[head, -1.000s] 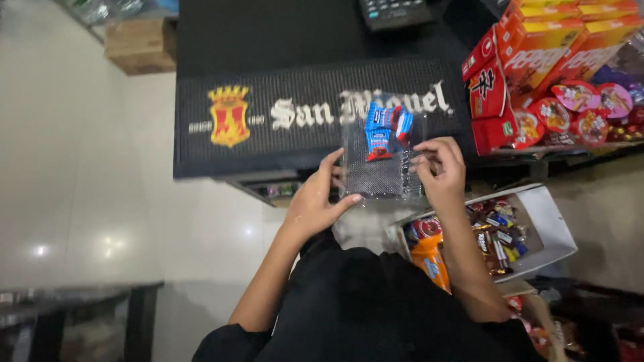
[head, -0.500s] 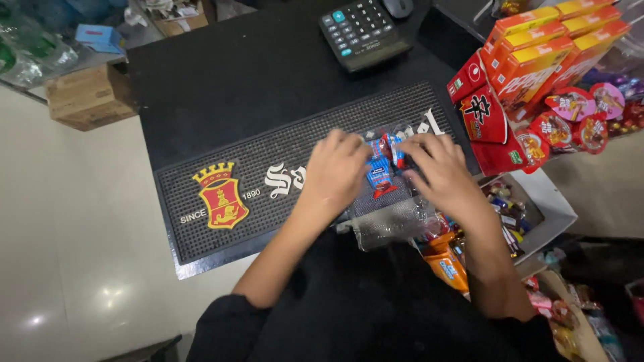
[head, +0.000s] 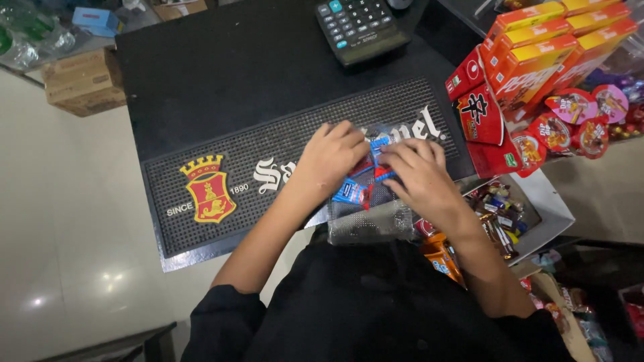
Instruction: Organizing and restocking various snack and candy packages on a store counter and shelves.
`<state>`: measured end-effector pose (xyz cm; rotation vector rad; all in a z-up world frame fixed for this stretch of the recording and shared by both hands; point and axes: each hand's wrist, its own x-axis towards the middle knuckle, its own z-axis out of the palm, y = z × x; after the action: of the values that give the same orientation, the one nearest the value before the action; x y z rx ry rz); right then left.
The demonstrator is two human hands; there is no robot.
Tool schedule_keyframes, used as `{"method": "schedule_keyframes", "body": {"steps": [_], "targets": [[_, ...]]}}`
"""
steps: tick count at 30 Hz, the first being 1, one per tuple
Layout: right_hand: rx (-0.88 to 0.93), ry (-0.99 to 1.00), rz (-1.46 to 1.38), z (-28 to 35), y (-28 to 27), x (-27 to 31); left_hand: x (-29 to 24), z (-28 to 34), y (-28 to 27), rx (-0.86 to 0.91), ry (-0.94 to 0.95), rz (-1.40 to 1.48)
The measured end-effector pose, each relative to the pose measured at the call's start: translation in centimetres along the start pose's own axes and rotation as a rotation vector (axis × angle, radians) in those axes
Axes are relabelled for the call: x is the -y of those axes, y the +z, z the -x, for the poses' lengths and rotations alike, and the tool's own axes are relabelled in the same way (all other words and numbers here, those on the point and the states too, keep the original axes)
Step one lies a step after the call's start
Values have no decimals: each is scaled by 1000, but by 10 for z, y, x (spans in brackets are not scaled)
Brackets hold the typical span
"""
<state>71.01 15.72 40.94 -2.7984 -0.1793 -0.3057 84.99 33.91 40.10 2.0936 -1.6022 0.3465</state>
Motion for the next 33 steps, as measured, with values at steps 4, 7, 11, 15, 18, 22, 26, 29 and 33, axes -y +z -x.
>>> {"method": "schedule_keyframes", "body": {"steps": [4,7,11,15,18,22,26,29,33], "targets": [[-45,-66,100,5,4,3,-7,6,4,-81,-46,-115],[-57,-214,220,11,6,14,-8,10,12,-39,-90,-64],[208,-298,28,-1,-4,42,-6,5,9,-13,-87,179],[172,-336,10,-1,7,35,-7,5,8,-9,-119,239],[172,-286,-100,1,-9,32,2,2,14,50,-163,344],[211,-219,-226,8,-9,28,-2,0,-10,69,-286,442],[202,-257,-248,11,-2,26,-7,11,-28,-95,-213,255],[231,-293,-257,4,-1,36,-6,22,-25,-132,-265,241],[241,-410,-160,-8,19,39,1,33,-16,-227,-379,475]]}}
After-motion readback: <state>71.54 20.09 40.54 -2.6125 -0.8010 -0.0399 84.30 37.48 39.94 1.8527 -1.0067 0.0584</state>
